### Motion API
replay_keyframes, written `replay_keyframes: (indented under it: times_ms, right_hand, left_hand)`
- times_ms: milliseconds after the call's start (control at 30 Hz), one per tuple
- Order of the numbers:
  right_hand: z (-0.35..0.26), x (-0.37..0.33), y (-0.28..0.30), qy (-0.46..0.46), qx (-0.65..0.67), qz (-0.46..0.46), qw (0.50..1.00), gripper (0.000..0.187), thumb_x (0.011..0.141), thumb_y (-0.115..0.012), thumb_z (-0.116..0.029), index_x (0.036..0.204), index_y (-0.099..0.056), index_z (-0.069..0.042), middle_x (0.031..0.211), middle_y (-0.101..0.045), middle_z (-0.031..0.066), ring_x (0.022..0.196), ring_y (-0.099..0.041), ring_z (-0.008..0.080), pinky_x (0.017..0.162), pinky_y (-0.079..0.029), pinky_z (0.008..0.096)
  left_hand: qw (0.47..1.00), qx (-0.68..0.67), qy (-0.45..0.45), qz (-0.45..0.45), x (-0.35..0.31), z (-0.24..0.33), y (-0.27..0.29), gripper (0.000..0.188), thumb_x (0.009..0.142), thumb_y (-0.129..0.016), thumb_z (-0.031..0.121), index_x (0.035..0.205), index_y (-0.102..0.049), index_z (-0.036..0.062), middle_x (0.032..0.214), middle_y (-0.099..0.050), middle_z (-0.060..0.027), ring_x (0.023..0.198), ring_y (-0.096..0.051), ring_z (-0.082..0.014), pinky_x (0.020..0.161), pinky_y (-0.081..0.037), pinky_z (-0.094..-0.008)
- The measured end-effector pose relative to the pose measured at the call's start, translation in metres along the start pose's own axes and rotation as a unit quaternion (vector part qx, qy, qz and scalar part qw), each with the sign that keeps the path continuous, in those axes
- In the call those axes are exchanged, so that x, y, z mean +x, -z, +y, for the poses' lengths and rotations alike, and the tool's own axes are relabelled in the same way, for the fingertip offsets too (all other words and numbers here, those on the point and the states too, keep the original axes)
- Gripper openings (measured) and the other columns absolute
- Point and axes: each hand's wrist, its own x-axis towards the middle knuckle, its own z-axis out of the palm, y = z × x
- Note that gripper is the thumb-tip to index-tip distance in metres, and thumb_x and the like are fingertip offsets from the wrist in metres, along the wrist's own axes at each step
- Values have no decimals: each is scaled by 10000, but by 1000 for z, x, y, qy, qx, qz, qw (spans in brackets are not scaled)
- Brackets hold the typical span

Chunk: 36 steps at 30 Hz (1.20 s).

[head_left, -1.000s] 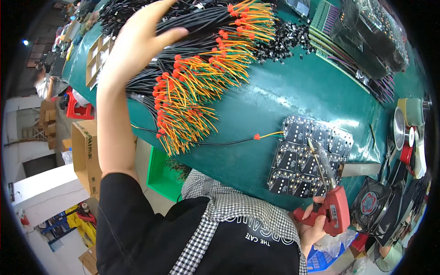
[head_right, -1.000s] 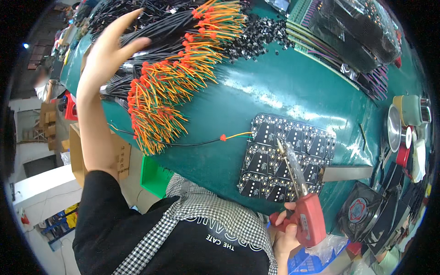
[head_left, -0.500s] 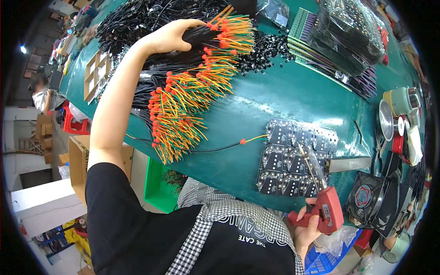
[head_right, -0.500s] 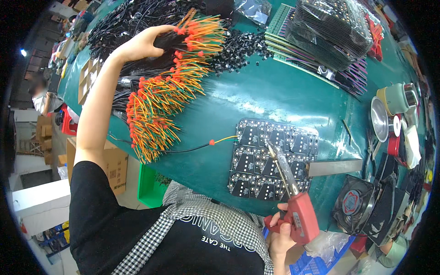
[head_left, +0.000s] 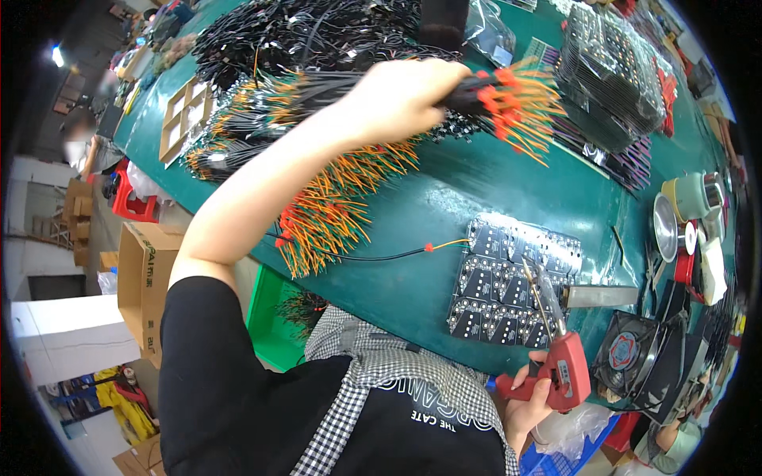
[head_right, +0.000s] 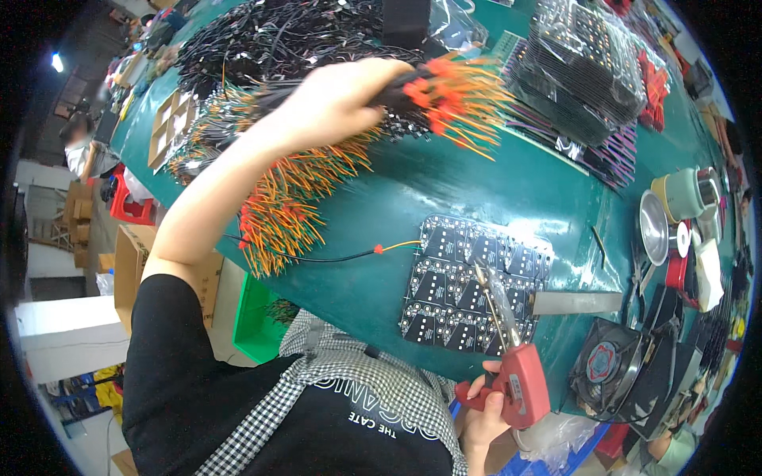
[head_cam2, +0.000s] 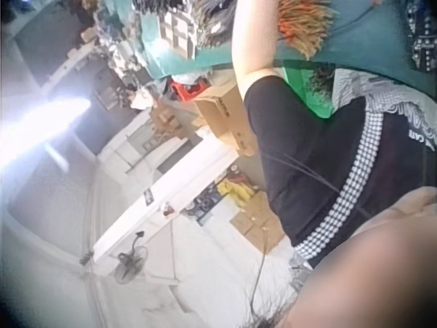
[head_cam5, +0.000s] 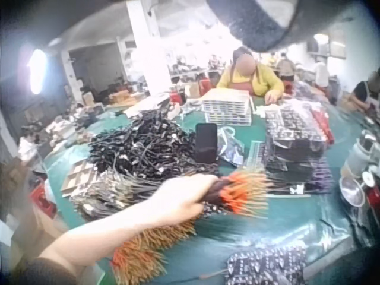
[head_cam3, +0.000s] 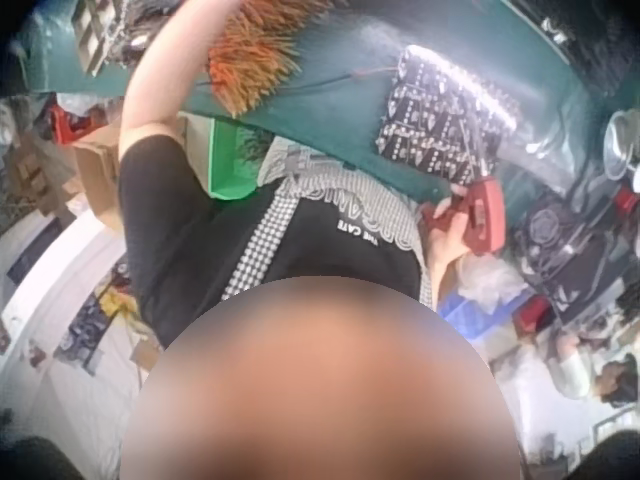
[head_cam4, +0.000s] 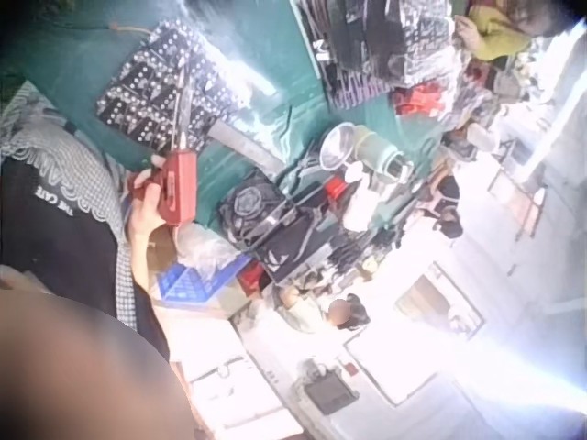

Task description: The person solders wires onto an LED board with a soldering iron.

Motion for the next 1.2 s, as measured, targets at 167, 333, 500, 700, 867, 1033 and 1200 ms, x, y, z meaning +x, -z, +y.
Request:
replay_keyframes:
  times_ms: [167,333,500,700,867,1033,1200]
  right_hand:
    - [1,-4,7,13,-1,3,1000,591,869,-625,-358,1256,-405,31,1051,-548,189,628,-518,153,472,-431,239]
    - [7,-5,15,13,13,7,1000,582,881,-608,-347,1268,-394,30,1050,-547,188,624,-513,152,463,-422,237]
    - [7,-3,18,0,48,37,998,573,884,-609,-327,1278,-390,26,1062,-549,187,622,-511,148,473,-421,234]
    - [2,-8,21,4,60,35,998,547,885,-609,-297,1273,-397,25,1054,-561,190,608,-508,145,485,-421,231]
    - [0,-11,29,21,86,-15,996,492,884,-614,-270,1228,-452,42,1067,-584,186,627,-536,154,546,-445,271]
    - [-3,-15,31,10,40,-5,999,564,878,-617,-334,1266,-418,25,1072,-568,188,636,-525,134,526,-432,233]
    - [-7,-13,33,13,37,-5,999,576,886,-610,-328,1286,-404,31,1086,-565,194,671,-532,136,523,-434,229]
  left_hand:
    - [1000,15,-9,18,21,29,-37,345,733,-624,121,1033,-483,28,899,-591,-140,825,-624,-315,699,-508,-429]
    - [998,54,35,13,22,44,-62,429,705,-647,90,1097,-486,24,931,-575,-135,851,-607,-304,720,-489,-416]
    - [984,115,13,132,24,58,-80,165,785,-541,136,938,-550,76,837,-596,-91,768,-613,-253,655,-450,-388]
    - [991,110,5,81,25,60,-106,159,783,-548,158,927,-558,90,823,-593,-73,755,-616,-235,672,-463,-383]
    - [980,182,44,71,16,74,-116,365,813,-495,99,1177,-514,101,911,-561,-55,886,-560,-237,765,-400,-400]
    - [991,120,18,49,18,94,-94,605,707,-604,35,1293,-460,76,1141,-519,-113,1092,-499,-270,968,-345,-468]
    - [988,-102,-3,114,42,109,-96,284,754,-650,125,1032,-630,66,998,-569,-75,1016,-518,-252,920,-360,-386]
